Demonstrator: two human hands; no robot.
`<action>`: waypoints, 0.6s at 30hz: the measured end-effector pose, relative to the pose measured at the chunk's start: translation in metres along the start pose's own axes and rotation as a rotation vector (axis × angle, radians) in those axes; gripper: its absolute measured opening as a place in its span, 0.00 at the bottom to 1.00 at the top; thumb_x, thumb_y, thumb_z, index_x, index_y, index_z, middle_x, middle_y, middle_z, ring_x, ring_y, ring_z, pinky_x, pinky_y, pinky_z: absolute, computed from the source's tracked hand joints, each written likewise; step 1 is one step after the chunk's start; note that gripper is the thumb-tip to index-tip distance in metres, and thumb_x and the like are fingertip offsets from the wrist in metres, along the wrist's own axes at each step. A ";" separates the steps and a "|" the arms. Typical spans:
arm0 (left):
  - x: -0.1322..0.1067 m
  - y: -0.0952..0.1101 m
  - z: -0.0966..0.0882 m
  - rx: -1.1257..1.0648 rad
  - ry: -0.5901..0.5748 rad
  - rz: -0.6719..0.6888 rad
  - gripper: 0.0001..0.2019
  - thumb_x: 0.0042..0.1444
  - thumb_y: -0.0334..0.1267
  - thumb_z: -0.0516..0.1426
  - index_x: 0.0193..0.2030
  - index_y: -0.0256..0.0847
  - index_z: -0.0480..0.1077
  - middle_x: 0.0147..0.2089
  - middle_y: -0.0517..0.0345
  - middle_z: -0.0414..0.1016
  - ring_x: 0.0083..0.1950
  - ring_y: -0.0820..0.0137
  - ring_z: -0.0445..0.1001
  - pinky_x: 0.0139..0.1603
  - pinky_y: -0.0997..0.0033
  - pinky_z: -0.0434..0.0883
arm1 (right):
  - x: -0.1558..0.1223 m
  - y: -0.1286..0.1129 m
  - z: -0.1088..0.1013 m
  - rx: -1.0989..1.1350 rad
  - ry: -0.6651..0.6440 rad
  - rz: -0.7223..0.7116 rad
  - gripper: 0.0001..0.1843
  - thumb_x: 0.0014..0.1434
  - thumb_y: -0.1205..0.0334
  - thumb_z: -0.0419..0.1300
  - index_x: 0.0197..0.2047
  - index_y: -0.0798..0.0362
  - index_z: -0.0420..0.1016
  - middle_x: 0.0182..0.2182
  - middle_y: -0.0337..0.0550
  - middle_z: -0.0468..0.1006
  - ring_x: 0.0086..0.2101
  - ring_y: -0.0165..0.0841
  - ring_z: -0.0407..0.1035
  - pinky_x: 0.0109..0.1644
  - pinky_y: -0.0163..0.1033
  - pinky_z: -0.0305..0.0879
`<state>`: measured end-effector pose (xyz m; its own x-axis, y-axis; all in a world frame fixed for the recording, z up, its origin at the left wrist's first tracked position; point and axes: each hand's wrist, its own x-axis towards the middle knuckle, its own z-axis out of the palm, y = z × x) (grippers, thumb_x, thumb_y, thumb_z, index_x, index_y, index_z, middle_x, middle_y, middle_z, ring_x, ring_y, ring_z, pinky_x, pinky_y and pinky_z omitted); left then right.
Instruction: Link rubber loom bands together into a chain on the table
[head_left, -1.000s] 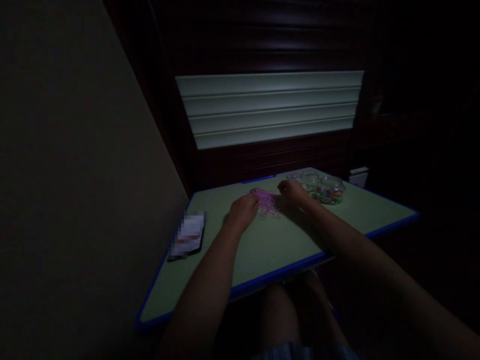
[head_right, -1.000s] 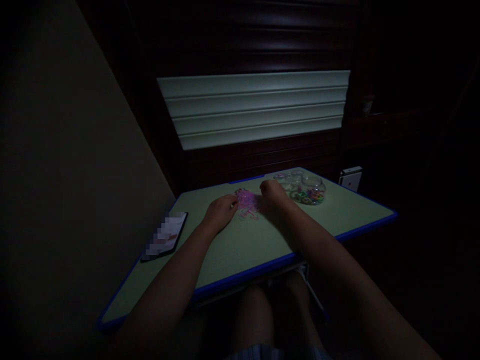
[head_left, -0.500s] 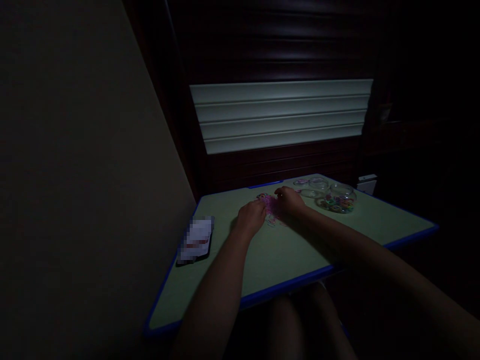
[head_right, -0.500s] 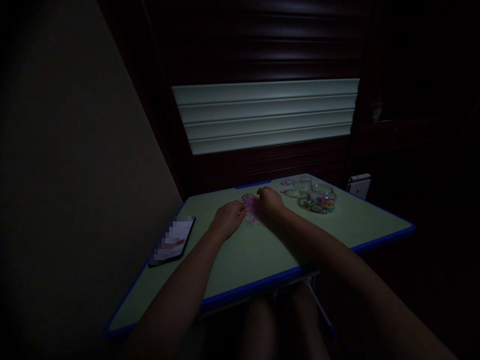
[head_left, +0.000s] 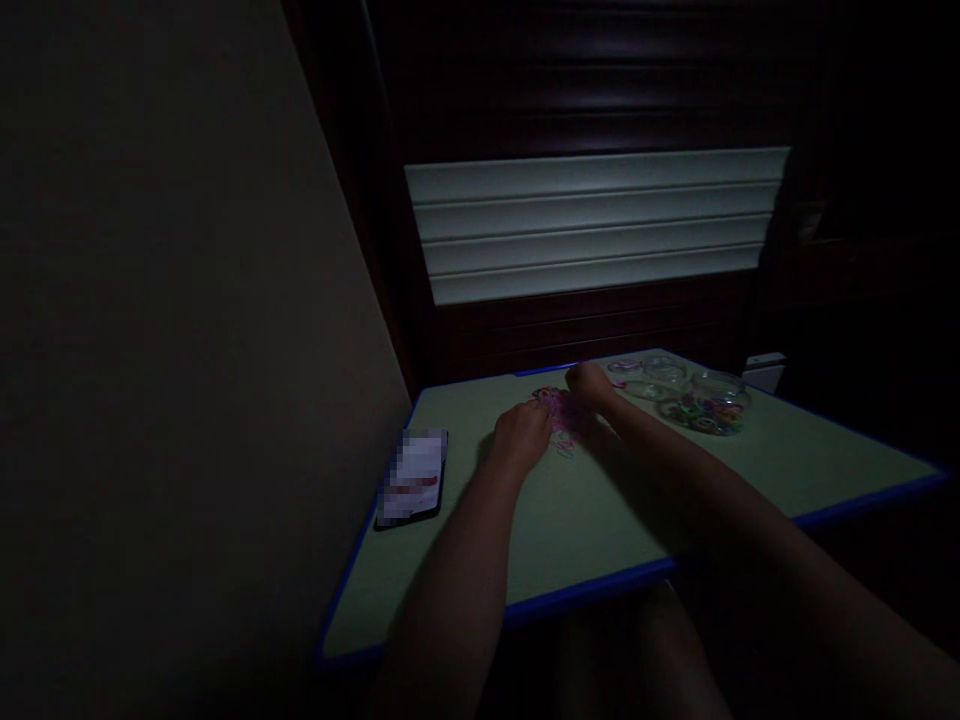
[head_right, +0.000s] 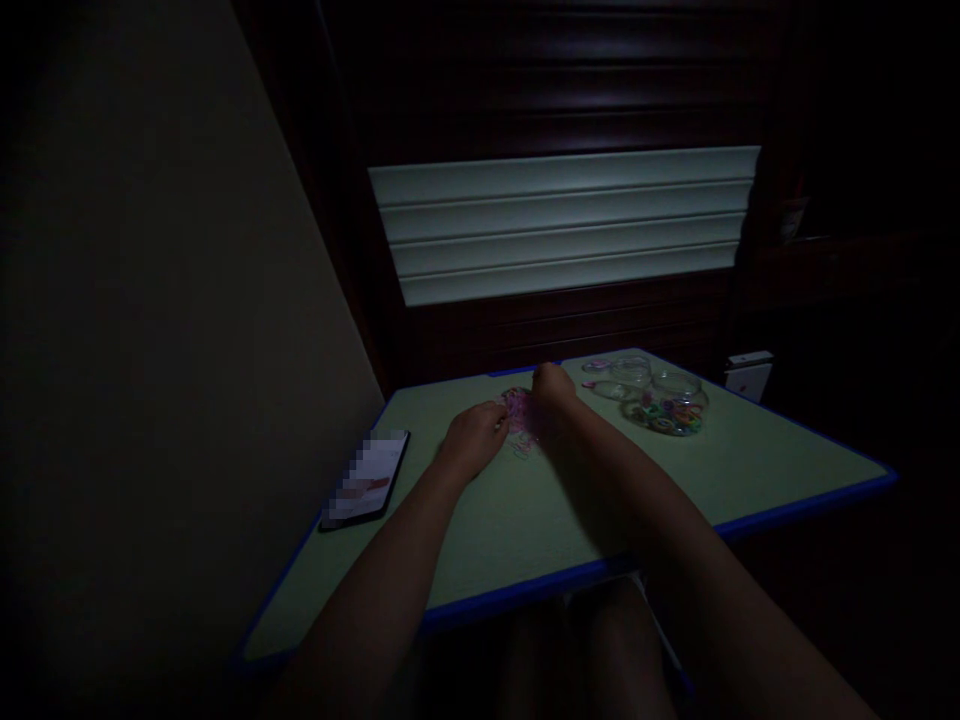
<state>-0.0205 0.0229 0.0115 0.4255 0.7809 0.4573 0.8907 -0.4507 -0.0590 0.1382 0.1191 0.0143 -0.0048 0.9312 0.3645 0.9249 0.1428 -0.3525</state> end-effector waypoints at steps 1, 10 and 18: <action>0.000 0.000 -0.001 0.001 -0.004 -0.003 0.12 0.57 0.37 0.44 0.39 0.39 0.67 0.40 0.53 0.71 0.41 0.70 0.68 0.41 0.73 0.64 | 0.001 0.004 0.002 -0.002 -0.010 0.009 0.13 0.51 0.67 0.52 0.32 0.62 0.76 0.28 0.53 0.76 0.31 0.32 0.68 0.33 0.31 0.56; 0.001 -0.002 0.003 0.027 -0.019 -0.036 0.12 0.56 0.38 0.45 0.39 0.39 0.67 0.41 0.53 0.71 0.41 0.70 0.69 0.41 0.73 0.65 | 0.003 0.026 0.015 0.053 -0.052 -0.095 0.16 0.53 0.60 0.51 0.37 0.57 0.76 0.35 0.48 0.77 0.35 0.31 0.69 0.34 0.29 0.57; 0.001 -0.004 0.004 0.022 -0.015 -0.014 0.12 0.56 0.38 0.45 0.39 0.39 0.67 0.41 0.53 0.71 0.41 0.69 0.69 0.41 0.73 0.65 | -0.002 0.017 0.014 0.092 -0.064 -0.171 0.15 0.51 0.65 0.51 0.38 0.57 0.76 0.36 0.47 0.77 0.36 0.32 0.69 0.37 0.29 0.58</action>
<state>-0.0231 0.0273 0.0089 0.4151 0.7937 0.4448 0.8999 -0.4300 -0.0725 0.1485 0.1246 -0.0047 -0.1862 0.9098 0.3710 0.8697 0.3283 -0.3686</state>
